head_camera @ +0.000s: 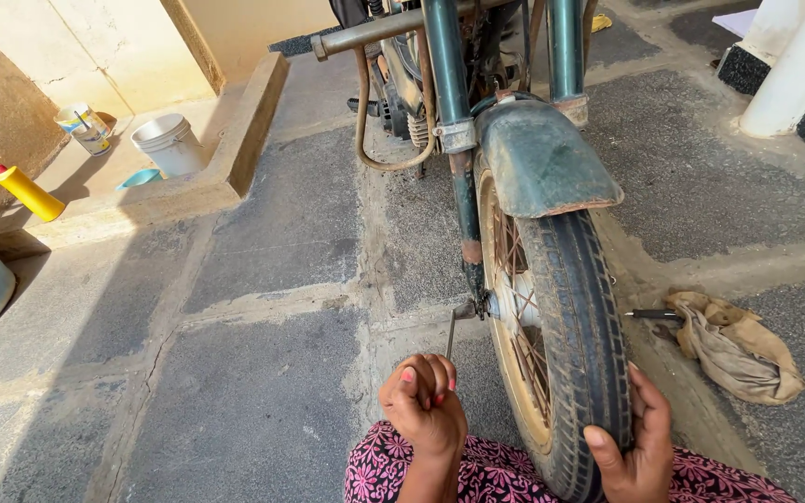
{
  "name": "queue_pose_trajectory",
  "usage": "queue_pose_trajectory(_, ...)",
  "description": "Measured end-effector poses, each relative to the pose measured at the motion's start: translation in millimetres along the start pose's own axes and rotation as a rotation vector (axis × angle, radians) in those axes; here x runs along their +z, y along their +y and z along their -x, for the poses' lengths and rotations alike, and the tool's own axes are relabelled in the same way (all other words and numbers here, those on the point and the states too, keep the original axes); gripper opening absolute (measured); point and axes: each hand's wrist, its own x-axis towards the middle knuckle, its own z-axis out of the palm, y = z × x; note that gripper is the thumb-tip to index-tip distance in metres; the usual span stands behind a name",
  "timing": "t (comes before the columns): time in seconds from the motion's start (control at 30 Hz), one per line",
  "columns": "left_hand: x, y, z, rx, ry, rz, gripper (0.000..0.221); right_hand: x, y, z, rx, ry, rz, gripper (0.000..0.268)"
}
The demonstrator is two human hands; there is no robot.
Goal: The person adjusts and repairs the front wheel and tire of a motorcycle using a wrench.
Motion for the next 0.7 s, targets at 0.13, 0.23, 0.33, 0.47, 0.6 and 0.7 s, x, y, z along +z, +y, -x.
queue_pose_trajectory(0.13,-6.6,3.8,-11.1,0.006,0.004,0.028,0.051,0.5,1.5,0.7,0.014,0.033,0.016,0.09)
queue_pose_trajectory(0.23,-15.5,7.8,-18.1,-0.021,0.006,0.072,0.053,2.8,-1.1,1.4,0.063,0.058,0.017,0.09)
queue_pose_trajectory(0.33,-19.2,7.6,-19.3,-0.052,0.004,0.125,0.054,6.8,-4.2,1.3,0.001,0.044,-0.034,0.092)
queue_pose_trajectory(0.47,-8.8,2.2,-11.3,-0.007,-0.064,0.119,0.055,-1.0,0.6,-1.3,0.061,0.036,-0.003,0.089)
queue_pose_trajectory(0.6,0.1,3.7,12.3,0.069,-0.188,0.04,0.053,-1.8,1.5,-0.9,0.069,0.048,-0.003,0.089)
queue_pose_trajectory(0.7,-3.4,11.5,11.1,0.078,-0.186,0.047,0.052,1.9,-2.3,0.0,0.03,0.043,-0.022,0.09)
